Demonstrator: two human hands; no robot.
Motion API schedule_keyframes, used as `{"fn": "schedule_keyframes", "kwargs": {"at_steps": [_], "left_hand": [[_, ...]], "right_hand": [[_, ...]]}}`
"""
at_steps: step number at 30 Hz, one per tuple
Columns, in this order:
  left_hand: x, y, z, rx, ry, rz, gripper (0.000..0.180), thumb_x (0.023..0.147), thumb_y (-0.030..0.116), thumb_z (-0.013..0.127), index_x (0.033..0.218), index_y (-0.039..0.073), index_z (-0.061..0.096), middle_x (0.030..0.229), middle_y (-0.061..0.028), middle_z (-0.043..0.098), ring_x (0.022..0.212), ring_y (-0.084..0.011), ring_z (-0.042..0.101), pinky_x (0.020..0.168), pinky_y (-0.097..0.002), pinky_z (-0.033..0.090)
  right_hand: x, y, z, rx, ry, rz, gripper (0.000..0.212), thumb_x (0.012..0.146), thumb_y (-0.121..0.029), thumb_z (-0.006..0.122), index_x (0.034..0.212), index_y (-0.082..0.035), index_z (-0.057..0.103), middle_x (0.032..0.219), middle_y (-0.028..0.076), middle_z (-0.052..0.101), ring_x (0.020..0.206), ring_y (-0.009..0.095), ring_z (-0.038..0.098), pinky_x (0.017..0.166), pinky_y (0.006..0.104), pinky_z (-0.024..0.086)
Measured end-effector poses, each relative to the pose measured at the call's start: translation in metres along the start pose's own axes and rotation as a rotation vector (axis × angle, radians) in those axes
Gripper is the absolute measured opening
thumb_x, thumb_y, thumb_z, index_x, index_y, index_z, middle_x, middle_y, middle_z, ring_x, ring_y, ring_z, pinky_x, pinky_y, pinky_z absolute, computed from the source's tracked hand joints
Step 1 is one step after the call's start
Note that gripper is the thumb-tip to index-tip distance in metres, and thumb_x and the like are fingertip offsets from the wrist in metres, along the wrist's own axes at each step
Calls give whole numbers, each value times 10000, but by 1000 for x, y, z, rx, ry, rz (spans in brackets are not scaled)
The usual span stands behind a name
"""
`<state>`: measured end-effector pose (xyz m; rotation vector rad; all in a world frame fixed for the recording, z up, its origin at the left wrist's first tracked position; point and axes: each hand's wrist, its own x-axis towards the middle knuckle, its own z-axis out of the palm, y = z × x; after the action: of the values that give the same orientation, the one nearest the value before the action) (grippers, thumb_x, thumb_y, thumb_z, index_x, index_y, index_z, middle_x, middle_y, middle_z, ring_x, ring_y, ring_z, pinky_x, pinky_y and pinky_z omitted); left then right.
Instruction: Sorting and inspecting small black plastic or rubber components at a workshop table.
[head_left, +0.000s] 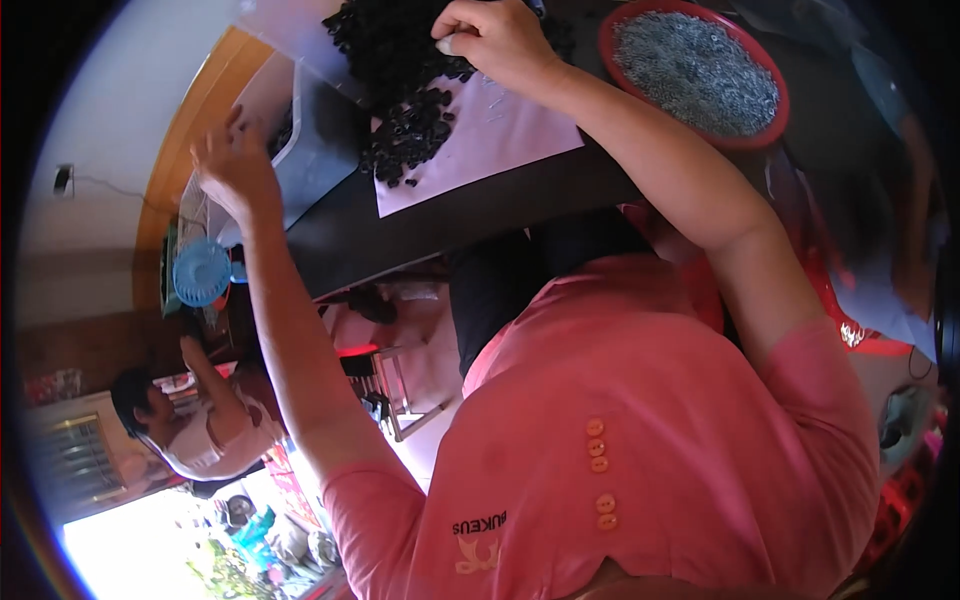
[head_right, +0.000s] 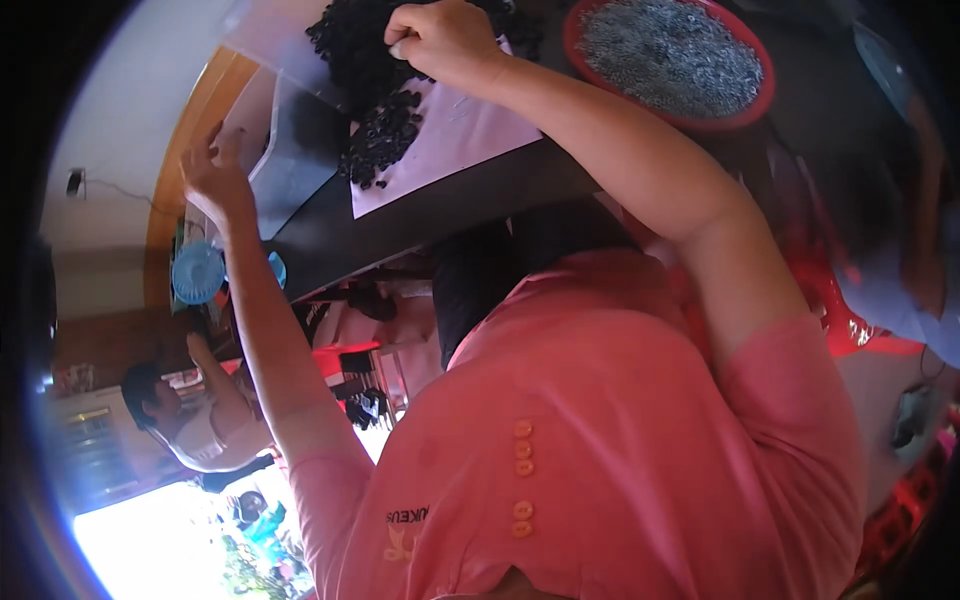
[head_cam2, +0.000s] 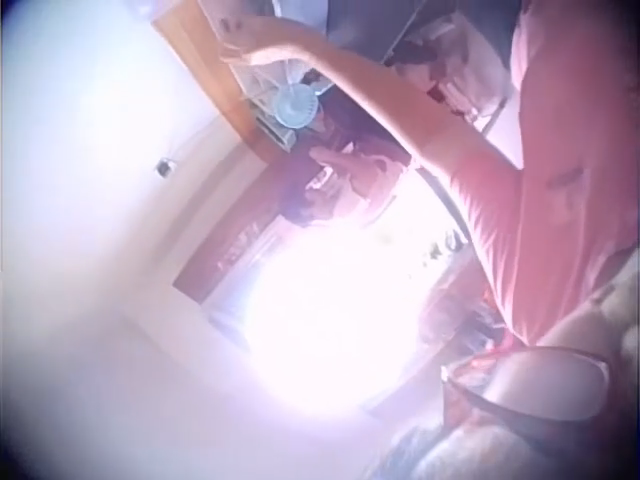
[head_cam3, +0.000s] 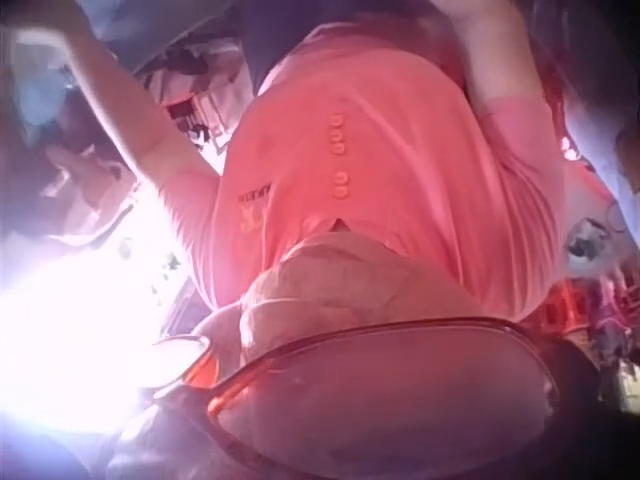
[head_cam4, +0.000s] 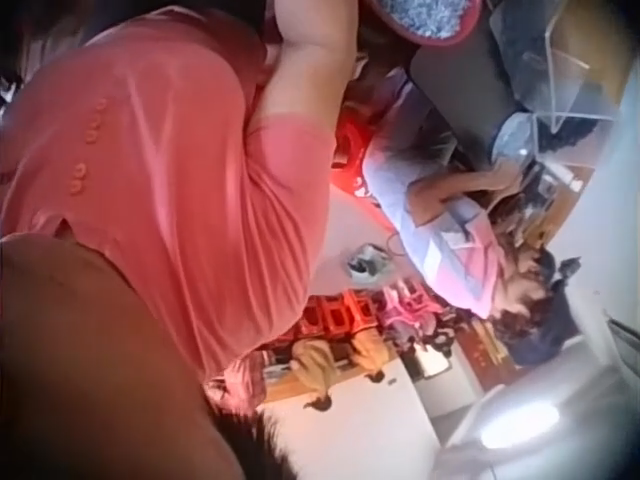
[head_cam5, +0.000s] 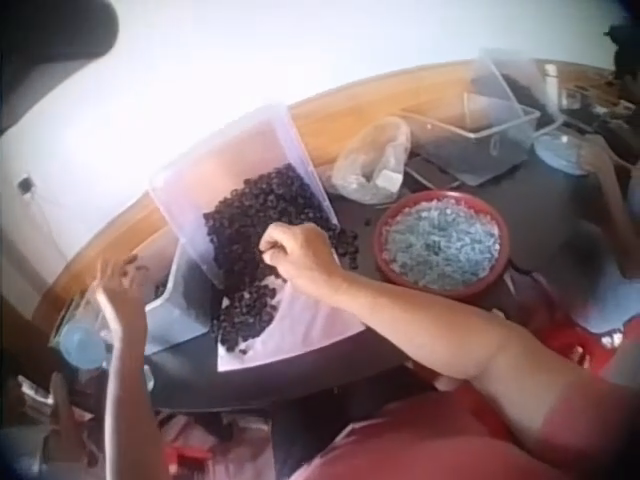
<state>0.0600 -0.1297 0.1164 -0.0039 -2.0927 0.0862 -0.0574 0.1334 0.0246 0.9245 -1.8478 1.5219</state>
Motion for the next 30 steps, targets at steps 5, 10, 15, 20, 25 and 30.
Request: {"fn": "schedule_keyframes", "kwargs": {"at_steps": [5, 10, 15, 20, 25, 30], "left_hand": [[-51, 86, 38, -431, -173, 105, 143, 715, 23, 730, 841, 75, 688, 816, -73, 626, 841, -268, 606, 736, -369, 498], [-67, 107, 89, -317, -378, 192, 148, 705, 143, 721, 847, 110, 697, 864, -70, 599, 880, -300, 544, 757, -410, 483], [-69, 104, 118, -103, -533, 211, 141, 732, 207, 708, 840, 119, 686, 932, -66, 582, 964, -315, 526, 775, -468, 471], [-72, 110, 100, -201, -494, 185, 137, 690, 144, 727, 818, 118, 686, 897, -49, 584, 929, -296, 533, 774, -442, 464], [-65, 154, 98, -425, -440, 295, 161, 677, 163, 753, 816, 118, 686, 850, -46, 584, 880, -290, 546, 736, -432, 461], [-81, 153, 107, -286, -507, 331, 102, 751, 168, 688, 777, 89, 627, 834, -58, 583, 873, -290, 549, 713, -440, 468]], "right_hand": [[9, 0, -12, 129, 119, 56, 83, 708, -55, 674, 774, -10, 651, 691, 138, 660, 654, 235, 667, 612, 333, 500], [10, 4, -8, 193, 128, 140, 74, 700, -66, 660, 747, -10, 648, 671, 122, 649, 635, 212, 648, 606, 325, 490], [13, 3, -10, 174, 133, 106, 80, 687, -78, 659, 724, -9, 639, 681, 146, 651, 651, 258, 661, 612, 352, 493], [14, 0, -11, 197, 126, 144, 75, 682, -72, 661, 722, -12, 641, 686, 150, 653, 656, 274, 661, 616, 364, 498], [17, 96, 41, 108, 391, -283, 62, 685, -70, 653, 718, -18, 644, 699, 156, 657, 676, 295, 662, 630, 379, 502], [13, 77, 44, 193, 405, -298, 66, 689, -77, 650, 719, -18, 645, 707, 158, 659, 685, 301, 663, 637, 382, 503]]}}
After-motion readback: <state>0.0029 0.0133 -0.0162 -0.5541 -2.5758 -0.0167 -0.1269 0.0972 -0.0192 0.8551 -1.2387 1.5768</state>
